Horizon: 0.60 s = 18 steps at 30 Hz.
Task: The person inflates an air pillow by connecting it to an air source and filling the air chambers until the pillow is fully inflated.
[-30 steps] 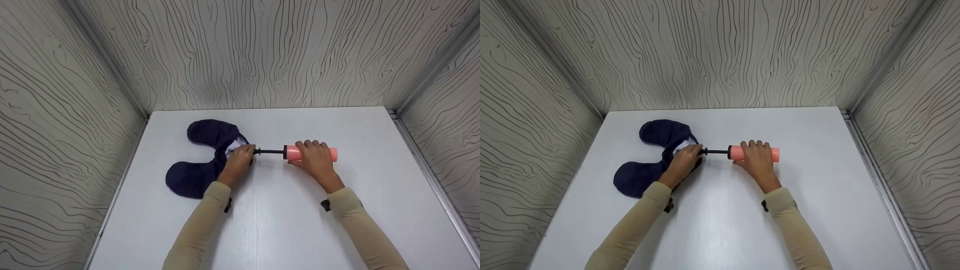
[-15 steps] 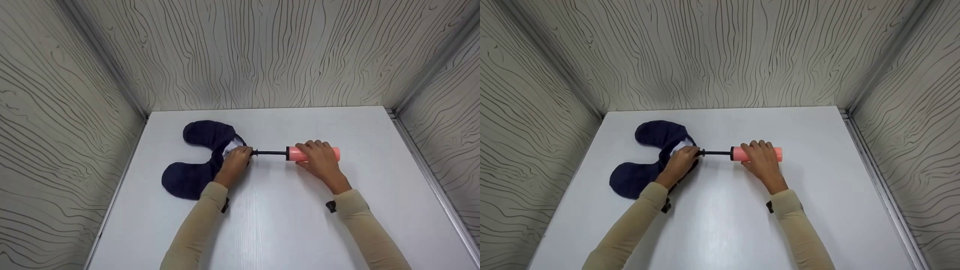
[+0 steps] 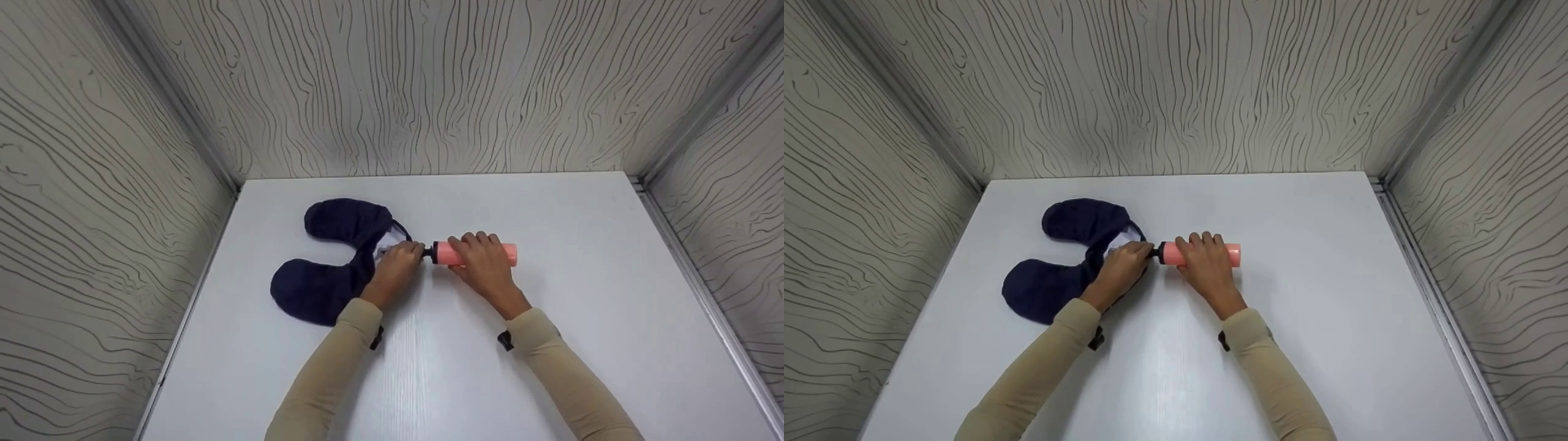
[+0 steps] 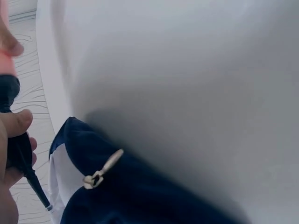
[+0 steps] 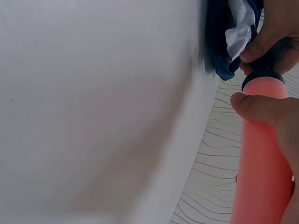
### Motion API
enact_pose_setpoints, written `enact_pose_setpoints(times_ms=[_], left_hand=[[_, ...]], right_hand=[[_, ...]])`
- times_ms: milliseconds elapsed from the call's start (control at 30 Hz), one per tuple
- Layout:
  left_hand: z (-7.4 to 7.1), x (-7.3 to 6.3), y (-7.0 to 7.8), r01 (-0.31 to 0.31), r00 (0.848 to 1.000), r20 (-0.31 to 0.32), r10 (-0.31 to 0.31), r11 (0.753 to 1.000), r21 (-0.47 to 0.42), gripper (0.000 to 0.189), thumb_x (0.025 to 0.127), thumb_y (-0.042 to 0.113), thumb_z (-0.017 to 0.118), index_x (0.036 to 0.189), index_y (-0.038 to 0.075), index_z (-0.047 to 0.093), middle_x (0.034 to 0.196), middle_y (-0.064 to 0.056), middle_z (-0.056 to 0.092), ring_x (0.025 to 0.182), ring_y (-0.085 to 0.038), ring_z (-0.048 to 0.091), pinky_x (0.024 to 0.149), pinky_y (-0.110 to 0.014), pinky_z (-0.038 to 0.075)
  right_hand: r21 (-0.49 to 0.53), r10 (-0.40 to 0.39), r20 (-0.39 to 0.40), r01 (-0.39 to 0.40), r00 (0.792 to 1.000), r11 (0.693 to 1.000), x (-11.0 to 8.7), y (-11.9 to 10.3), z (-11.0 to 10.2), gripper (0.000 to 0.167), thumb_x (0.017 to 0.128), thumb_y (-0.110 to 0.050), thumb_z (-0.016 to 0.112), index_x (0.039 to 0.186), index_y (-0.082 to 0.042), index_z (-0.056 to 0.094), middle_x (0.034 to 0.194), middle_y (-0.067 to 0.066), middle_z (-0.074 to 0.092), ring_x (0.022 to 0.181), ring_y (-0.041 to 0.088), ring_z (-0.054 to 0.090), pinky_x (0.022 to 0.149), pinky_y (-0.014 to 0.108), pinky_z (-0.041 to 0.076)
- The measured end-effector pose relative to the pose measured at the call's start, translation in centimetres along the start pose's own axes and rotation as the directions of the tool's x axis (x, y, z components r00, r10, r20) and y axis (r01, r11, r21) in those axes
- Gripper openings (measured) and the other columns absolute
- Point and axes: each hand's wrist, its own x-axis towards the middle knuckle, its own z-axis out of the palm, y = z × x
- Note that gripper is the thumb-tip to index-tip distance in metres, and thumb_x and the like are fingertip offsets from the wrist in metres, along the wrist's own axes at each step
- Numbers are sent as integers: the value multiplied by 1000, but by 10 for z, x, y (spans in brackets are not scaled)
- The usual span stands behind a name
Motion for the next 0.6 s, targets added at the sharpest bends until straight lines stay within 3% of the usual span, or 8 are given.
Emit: enact_pose_setpoints(times_ms=[367, 600], left_hand=[[3, -1, -4, -15, 1000, -2, 15, 999, 51, 23, 96, 2, 73, 119, 0, 73, 113, -12, 78, 106, -24, 77, 95, -31, 65], [6, -7, -8, -1, 1000, -10, 2, 998, 65, 25, 100, 3, 71, 125, 1, 71, 119, -11, 75, 110, -24, 75, 97, -30, 64]], right_hand=[[10, 29, -2, -29, 1000, 1000, 2, 0, 4, 61, 79, -30, 96, 133, -16, 71, 112, 12, 77, 104, 35, 69, 90, 51, 59], [28, 30, -46, -29, 999, 999, -5, 10, 5, 67, 76, -29, 98, 135, -15, 70, 113, 13, 77, 105, 36, 70, 92, 54, 58]])
